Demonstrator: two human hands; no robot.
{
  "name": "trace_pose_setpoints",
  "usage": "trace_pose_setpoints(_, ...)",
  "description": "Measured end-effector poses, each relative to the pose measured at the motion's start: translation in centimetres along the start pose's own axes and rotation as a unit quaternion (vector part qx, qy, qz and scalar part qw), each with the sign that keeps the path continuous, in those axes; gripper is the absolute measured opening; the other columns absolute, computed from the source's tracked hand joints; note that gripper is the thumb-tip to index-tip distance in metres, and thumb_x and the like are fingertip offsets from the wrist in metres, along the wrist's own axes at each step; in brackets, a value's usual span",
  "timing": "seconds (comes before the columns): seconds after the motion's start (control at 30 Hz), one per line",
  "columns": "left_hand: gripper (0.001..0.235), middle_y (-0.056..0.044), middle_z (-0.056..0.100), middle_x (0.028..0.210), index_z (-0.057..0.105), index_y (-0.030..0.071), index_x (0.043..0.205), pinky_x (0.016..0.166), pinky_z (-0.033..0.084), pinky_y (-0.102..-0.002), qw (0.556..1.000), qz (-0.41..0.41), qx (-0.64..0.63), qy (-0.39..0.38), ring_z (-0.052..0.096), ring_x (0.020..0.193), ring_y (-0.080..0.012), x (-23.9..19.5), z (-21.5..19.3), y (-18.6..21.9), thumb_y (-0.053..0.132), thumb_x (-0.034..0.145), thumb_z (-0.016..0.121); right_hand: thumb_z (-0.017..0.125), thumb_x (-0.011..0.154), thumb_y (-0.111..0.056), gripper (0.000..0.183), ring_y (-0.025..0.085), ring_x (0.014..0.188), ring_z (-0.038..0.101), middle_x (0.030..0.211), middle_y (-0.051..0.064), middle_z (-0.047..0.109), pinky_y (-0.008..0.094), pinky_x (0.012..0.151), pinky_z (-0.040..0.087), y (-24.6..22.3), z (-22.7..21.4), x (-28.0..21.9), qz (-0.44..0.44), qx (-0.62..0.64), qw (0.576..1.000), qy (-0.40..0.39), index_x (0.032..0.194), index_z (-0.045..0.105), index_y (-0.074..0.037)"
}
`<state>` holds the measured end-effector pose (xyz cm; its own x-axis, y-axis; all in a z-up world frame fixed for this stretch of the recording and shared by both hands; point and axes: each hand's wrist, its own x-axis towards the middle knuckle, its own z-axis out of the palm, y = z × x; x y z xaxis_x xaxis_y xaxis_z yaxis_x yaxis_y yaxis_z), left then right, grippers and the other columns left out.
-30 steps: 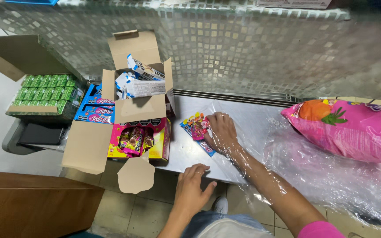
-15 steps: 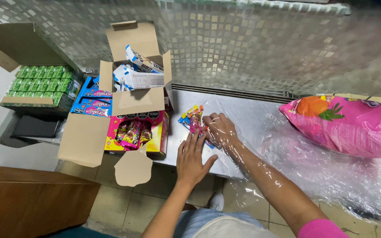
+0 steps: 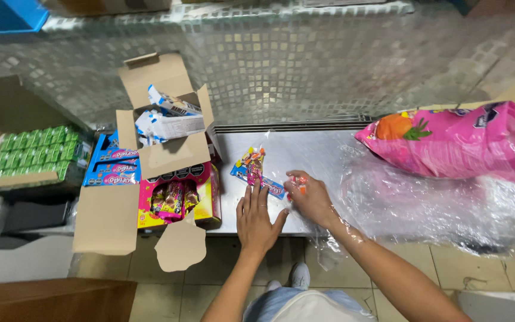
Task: The person places candies into small plastic bags, seals them by twisting or tying, and organizes the bags and other snack items into cardboard boxes on a counter.
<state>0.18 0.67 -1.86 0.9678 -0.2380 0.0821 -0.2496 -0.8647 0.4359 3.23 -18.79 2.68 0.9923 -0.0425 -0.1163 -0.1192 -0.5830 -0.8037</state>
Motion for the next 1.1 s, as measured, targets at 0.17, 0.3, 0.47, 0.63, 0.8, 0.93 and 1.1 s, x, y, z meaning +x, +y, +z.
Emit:
trace_pose_setpoints(0.17, 0.082, -0.012, 0.034, 0.177, 0.046, 0.016, 0.160, 0.128, 0.023, -0.057, 0.999, -0.025, -0.038, -0.009, 0.028, 0.163, -0.0403, 0.2, -0.8, 0.2, 0.058, 0.094, 0.070, 0.078, 0.099, -0.016, 0.035, 0.023, 0.061, 0.067, 0.075, 0.019, 0.070, 0.027, 0.040, 0.051, 1.2, -2.9, -7.2, 0.189, 0.435, 0.880, 0.039, 0.127, 0.075, 0.004)
trace_pose_setpoints(0.3, 0.085, -0.012, 0.034, 0.177, 0.048, 0.015, 0.157, 0.124, 0.030, -0.065, 0.997, -0.022, -0.077, 0.004, 0.027, 0.161, -0.0479, 0.2, 0.7, -0.8, 0.036, 0.082, 0.082, 0.074, 0.101, -0.013, 0.032, 0.015, 0.041, 0.051, 0.062, 0.017, 0.056, 0.022, 0.031, 0.036, 4.6, -5.7, -14.0, 0.191, 0.461, 0.865, 0.057, 0.127, 0.076, 0.005)
trace_pose_setpoints(0.47, 0.065, -0.011, 0.049, 0.164, 0.060, 0.012, 0.142, 0.123, 0.026, -0.064, 0.969, 0.037, -0.183, 0.161, 0.031, 0.162, -0.0405, 2.9, -2.6, 5.5, 0.018, 0.077, 0.065, 0.072, 0.100, -0.022, 0.038, 0.013, 0.042, 0.038, 0.067, 0.014, 0.055, 0.023, 0.030, 0.018, 7.8, -13.7, -20.2, 0.269, 0.495, 0.825, 0.049, 0.130, 0.080, 0.001)
trace_pose_setpoints(0.63, 0.050, -0.008, 0.054, 0.158, 0.063, 0.016, 0.138, 0.116, 0.032, -0.058, 0.954, 0.135, -0.225, 0.145, 0.045, 0.148, -0.0361, 6.5, -3.2, 17.5, 0.029, 0.090, 0.068, 0.068, 0.101, -0.021, 0.037, 0.015, 0.050, 0.049, 0.066, 0.010, 0.054, 0.024, 0.037, 0.026, 9.8, -24.0, -20.7, 0.196, 0.491, 0.836, 0.144, 0.130, 0.078, 0.001)
trace_pose_setpoints(0.8, 0.037, -0.004, 0.058, 0.154, 0.069, 0.019, 0.130, 0.112, 0.033, -0.053, 0.946, 0.170, -0.265, 0.079, 0.051, 0.145, -0.0325, 6.6, 0.3, 28.8, 0.035, 0.096, 0.070, 0.071, 0.099, -0.020, 0.035, 0.020, 0.062, 0.058, 0.075, 0.008, 0.056, 0.029, 0.051, 0.042, 11.3, -34.6, -17.1, 0.140, 0.425, 0.867, 0.217, 0.126, 0.079, 0.002)
trace_pose_setpoints(0.93, 0.030, 0.000, 0.065, 0.146, 0.072, 0.022, 0.123, 0.111, 0.033, -0.049, 0.946, 0.192, -0.255, 0.063, 0.059, 0.136, -0.0256, 4.8, 2.5, 33.0, 0.033, 0.095, 0.074, 0.076, 0.095, -0.030, 0.034, 0.012, 0.070, 0.064, 0.086, 0.004, 0.074, 0.025, 0.062, 0.047, 10.0, -39.2, -10.9, 0.144, 0.265, 0.926, 0.227, 0.124, 0.080, -0.011)
trace_pose_setpoints(1.1, 0.019, 0.000, 0.074, 0.132, 0.075, 0.020, 0.112, 0.106, 0.037, -0.045, 0.950, 0.219, -0.214, 0.066, 0.069, 0.124, -0.0227, 1.5, 3.4, 33.7, 0.027, 0.094, 0.073, 0.070, 0.095, -0.041, 0.042, 0.012, 0.091, 0.077, 0.107, 0.003, 0.083, 0.027, 0.073, 0.059, 8.8, -38.0, -3.2, 0.141, 0.144, 0.965, 0.168, 0.130, 0.076, -0.020)
